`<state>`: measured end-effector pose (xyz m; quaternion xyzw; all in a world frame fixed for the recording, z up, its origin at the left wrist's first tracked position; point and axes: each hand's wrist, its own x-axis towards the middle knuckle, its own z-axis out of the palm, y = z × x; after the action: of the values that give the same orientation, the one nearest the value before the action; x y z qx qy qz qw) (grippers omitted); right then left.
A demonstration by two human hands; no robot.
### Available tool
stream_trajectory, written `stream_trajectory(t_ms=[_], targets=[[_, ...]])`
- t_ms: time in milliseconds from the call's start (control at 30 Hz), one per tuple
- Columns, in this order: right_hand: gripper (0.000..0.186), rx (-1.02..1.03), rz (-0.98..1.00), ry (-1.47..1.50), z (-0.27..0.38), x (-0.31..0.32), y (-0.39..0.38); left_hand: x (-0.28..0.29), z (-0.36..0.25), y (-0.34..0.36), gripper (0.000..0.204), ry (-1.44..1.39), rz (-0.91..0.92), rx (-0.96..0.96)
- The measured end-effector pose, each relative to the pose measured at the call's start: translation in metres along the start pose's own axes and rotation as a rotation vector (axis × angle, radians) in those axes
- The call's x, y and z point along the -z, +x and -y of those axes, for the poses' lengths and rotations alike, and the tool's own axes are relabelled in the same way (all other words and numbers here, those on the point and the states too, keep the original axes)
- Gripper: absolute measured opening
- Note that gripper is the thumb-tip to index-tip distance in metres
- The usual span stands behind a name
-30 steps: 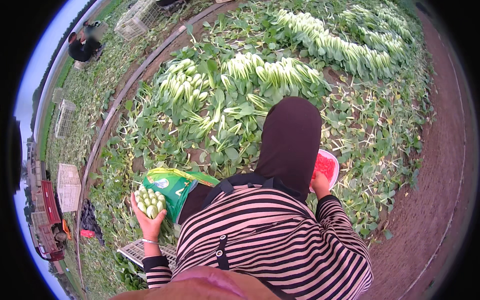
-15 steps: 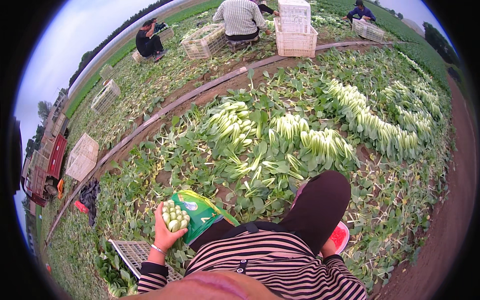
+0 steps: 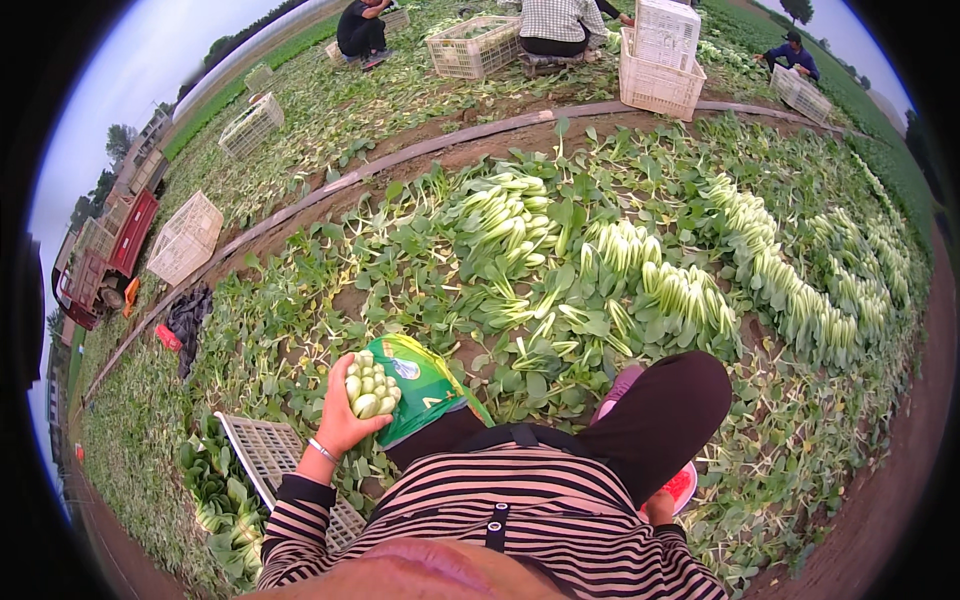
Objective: The person gathers leafy green vegetables from the ground, aligns them into bundles, and secures each bundle with a rubber band. The person then places the tied bundles into a nearby white crate.
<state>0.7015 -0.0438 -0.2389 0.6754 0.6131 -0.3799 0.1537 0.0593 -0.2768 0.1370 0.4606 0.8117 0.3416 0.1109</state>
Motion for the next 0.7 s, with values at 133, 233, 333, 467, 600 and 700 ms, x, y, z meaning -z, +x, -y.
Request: stream_trajectory(t_ms=[133, 233, 333, 467, 600, 700], targets=[[0.032, 0.126, 0.157, -0.347, -0.023, 0.004, 0.01, -0.001, 0.001, 0.001, 0.113, 0.025, -0.004, -0.026], [0.031, 0.488, 0.346, -0.902, -0.035, 0.002, 0.016, 0.001, 0.0, 0.0, 0.113, 0.021, -0.016, -0.049], [0.031, 0.549, 0.382, -0.984, -0.05, -0.004, 0.021, -0.001, 0.001, 0.003, 0.113, 0.007, -0.015, -0.056], [0.009, -0.068, -0.043, 0.316, -0.062, -0.011, 0.023, -0.008, 0.01, -0.003, 0.112, -0.033, -0.023, -0.034], [0.011, -0.002, -0.196, 0.428, 0.035, -0.001, -0.034, 0.014, -0.005, -0.001, 0.113, 0.045, -0.038, -0.058], [0.012, 0.057, -0.166, 0.454, 0.032, 0.015, -0.049, 0.006, -0.005, 0.003, 0.113, 0.025, -0.023, -0.044]])
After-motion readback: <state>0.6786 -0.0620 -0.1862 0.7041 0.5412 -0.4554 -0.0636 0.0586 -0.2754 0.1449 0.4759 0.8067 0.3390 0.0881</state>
